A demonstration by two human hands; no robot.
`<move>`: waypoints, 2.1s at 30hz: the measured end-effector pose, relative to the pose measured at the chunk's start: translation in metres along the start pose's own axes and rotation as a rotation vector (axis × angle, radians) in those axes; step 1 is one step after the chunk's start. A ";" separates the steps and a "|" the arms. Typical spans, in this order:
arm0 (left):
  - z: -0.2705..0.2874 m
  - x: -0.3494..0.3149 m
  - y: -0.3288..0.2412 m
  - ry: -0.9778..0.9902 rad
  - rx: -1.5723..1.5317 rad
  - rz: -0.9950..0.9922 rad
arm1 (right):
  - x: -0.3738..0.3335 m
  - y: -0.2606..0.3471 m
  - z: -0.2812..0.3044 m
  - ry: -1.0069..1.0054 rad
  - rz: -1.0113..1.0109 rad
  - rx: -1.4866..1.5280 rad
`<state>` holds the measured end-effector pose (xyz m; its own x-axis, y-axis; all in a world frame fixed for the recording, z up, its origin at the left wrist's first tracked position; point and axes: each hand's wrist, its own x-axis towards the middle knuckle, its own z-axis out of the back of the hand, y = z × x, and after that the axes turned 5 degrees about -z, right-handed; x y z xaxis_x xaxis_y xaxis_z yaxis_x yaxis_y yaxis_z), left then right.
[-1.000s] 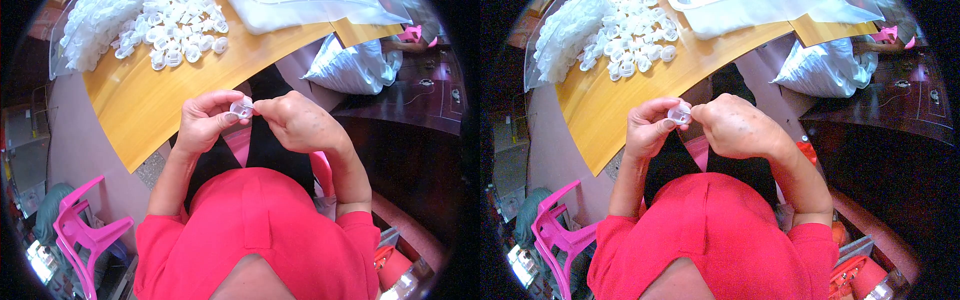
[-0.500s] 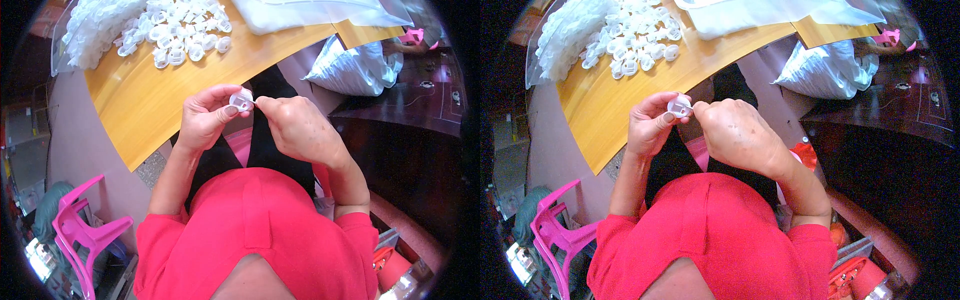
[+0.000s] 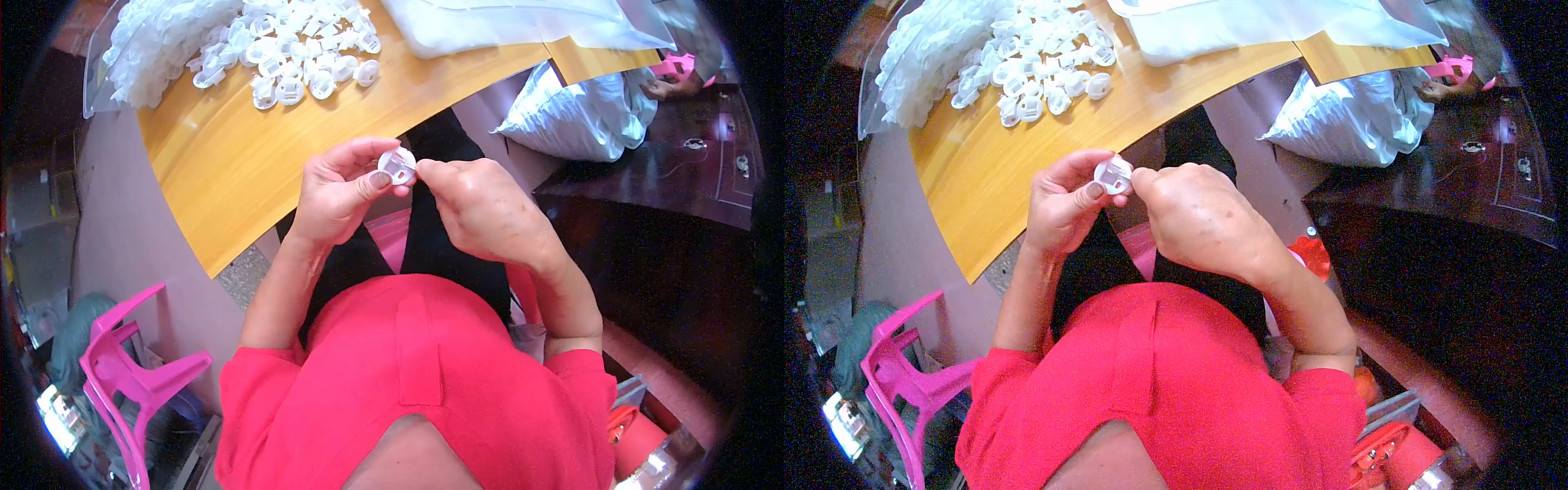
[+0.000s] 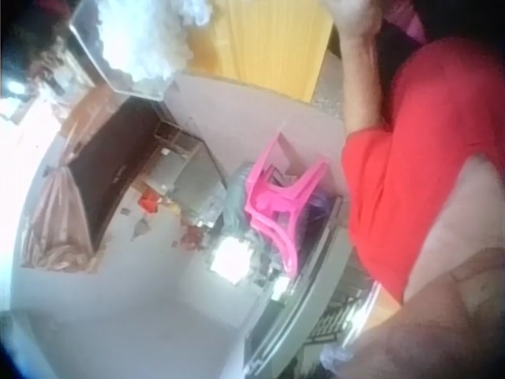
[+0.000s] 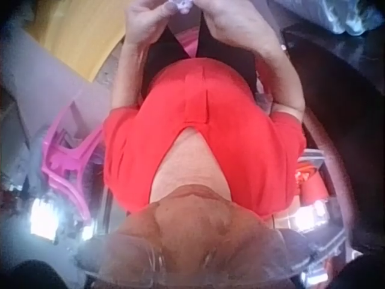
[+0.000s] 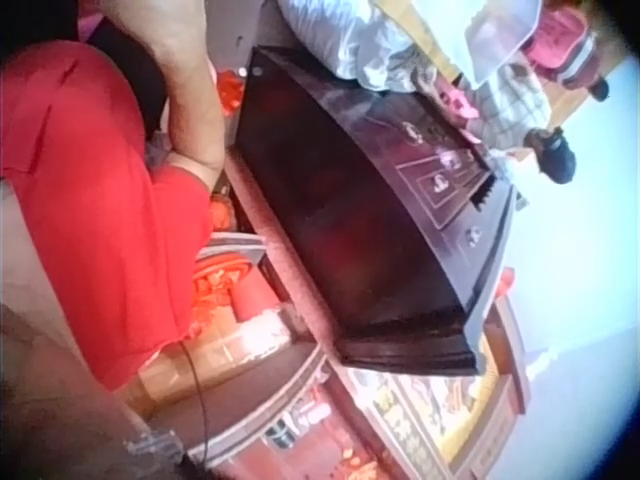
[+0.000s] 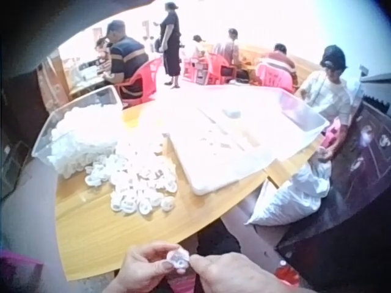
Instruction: The person cleans or deburrs small white plastic components using a small pointed tool.
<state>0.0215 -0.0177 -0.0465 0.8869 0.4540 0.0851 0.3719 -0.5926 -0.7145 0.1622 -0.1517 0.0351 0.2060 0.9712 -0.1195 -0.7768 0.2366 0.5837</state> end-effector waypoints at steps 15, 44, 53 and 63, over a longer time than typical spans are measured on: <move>-0.002 0.000 0.000 -0.108 0.057 -0.037 | -0.009 0.005 -0.035 -0.183 -0.170 0.400; -0.019 -0.007 -0.003 -0.111 0.363 -0.044 | -0.016 0.034 -0.014 -0.033 -0.011 -0.628; -0.017 -0.006 0.006 -0.051 0.317 0.115 | -0.015 0.034 -0.002 0.078 0.116 -0.717; 0.000 0.000 -0.015 0.045 -0.016 0.139 | -0.017 0.031 0.010 -0.088 0.033 -0.388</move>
<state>0.0163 -0.0085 -0.0361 0.9415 0.3365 0.0177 0.2486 -0.6582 -0.7106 0.1402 -0.1614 0.0636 0.2140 0.9765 -0.0267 -0.9475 0.2141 0.2374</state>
